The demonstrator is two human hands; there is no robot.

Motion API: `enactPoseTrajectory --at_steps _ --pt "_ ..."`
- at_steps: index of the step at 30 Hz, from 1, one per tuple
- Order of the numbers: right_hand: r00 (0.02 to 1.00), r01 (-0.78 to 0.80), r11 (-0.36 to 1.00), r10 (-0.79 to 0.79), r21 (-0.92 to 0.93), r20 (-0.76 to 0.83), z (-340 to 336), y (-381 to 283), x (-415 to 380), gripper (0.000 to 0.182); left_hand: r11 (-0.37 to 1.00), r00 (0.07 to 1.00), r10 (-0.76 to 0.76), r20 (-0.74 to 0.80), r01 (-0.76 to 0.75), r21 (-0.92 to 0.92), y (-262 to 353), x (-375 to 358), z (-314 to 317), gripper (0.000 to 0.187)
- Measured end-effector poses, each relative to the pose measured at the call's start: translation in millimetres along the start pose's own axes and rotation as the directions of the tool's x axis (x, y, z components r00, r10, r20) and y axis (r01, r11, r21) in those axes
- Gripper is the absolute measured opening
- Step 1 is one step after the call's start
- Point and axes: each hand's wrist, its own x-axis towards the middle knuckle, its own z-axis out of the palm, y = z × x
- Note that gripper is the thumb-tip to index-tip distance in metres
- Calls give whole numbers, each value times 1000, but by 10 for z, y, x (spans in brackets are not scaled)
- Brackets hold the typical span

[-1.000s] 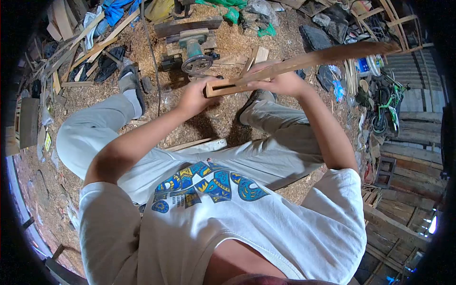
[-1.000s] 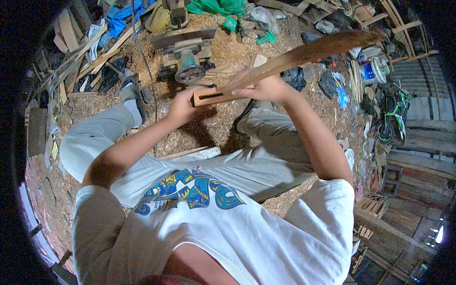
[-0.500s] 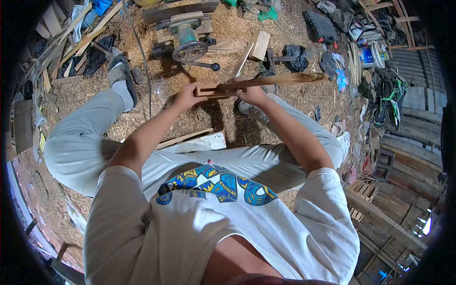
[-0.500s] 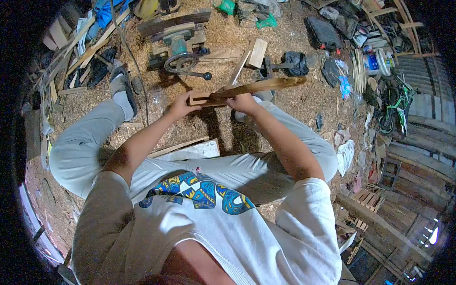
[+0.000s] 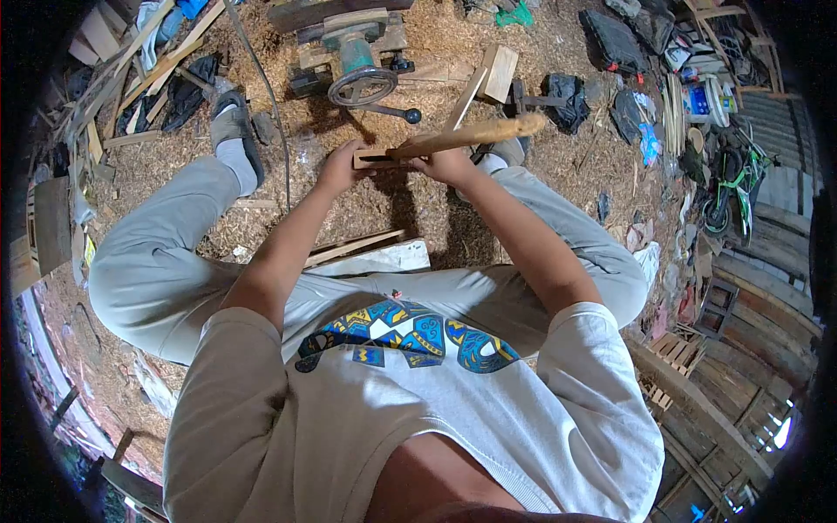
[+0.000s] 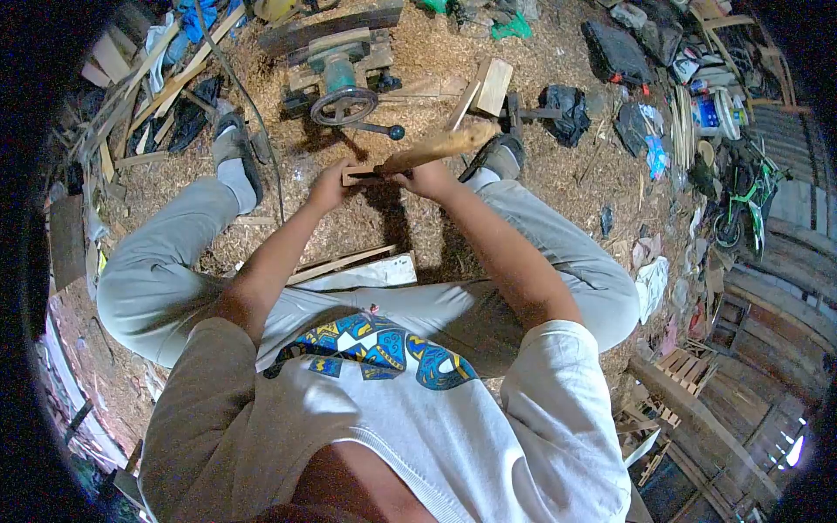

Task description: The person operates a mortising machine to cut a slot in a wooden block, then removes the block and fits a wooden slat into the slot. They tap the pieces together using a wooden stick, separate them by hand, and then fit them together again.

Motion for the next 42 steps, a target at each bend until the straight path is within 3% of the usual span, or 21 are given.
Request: enactPoseTrajectory --at_steps 1,3,4,6,9,12,18,20,22,26,30,32,35,37,38,40,41,42 --pt "998 63 998 -63 -22 8 5 24 -7 32 995 999 -45 15 46 -88 25 -10 -8 49" --pt "997 74 997 -74 -18 19 33 69 -22 33 920 998 62 -24 -48 389 736 -211 -120 50" --pt "996 87 996 -87 -15 32 25 55 -24 35 920 998 62 -25 -47 390 759 -223 -130 50" --pt "995 69 995 -65 -66 73 -12 16 -12 35 889 978 207 37 -204 411 752 -227 -161 53" --pt "990 71 990 -55 -119 128 -23 -54 -28 35 854 971 234 48 -229 467 707 -240 -128 57" --pt "981 120 988 -103 -97 165 41 -40 -49 37 840 976 212 45 -205 502 718 -283 -119 58" --pt "987 68 998 -68 5 145 48 -71 -87 34 840 991 109 75 -133 526 759 -236 -136 63" --pt "992 -19 1000 20 -8 122 -39 -222 -96 33 831 989 112 92 -144 537 730 -233 -178 64" --pt "992 33 999 -29 -29 123 -69 -261 -76 32 828 985 126 122 -172 535 701 -213 -165 64" --pt "989 -29 998 37 -59 144 -121 -330 -111 31 819 985 103 135 -162 550 761 -218 -166 64" --pt "985 -69 997 74 -40 157 -39 -250 -132 32 778 976 183 115 -215 590 755 -257 -176 54" --pt "988 -38 998 46 -56 148 30 -135 -135 32 770 974 196 115 -225 597 767 -234 -178 52" --pt "991 65 998 -62 -20 116 32 -105 -132 35 764 984 97 148 -169 623 757 -207 -174 54" --pt "963 251 967 -246 -37 112 85 8 -118 37 763 987 60 151 -143 630 730 -214 -170 60" --pt "963 251 967 -245 -38 113 111 61 -140 37 764 987 61 151 -143 629 715 -212 -174 60" --pt "981 121 992 -115 -33 159 116 17 -176 40 753 974 164 157 -226 618 640 -208 -164 55" --pt "981 119 992 -112 -32 160 115 4 -182 40 754 974 163 159 -226 617 601 -207 -151 55" --pt "975 5 1000 -6 5 224 99 -31 -178 41 754 974 164 155 -225 618 638 -235 -156 54"
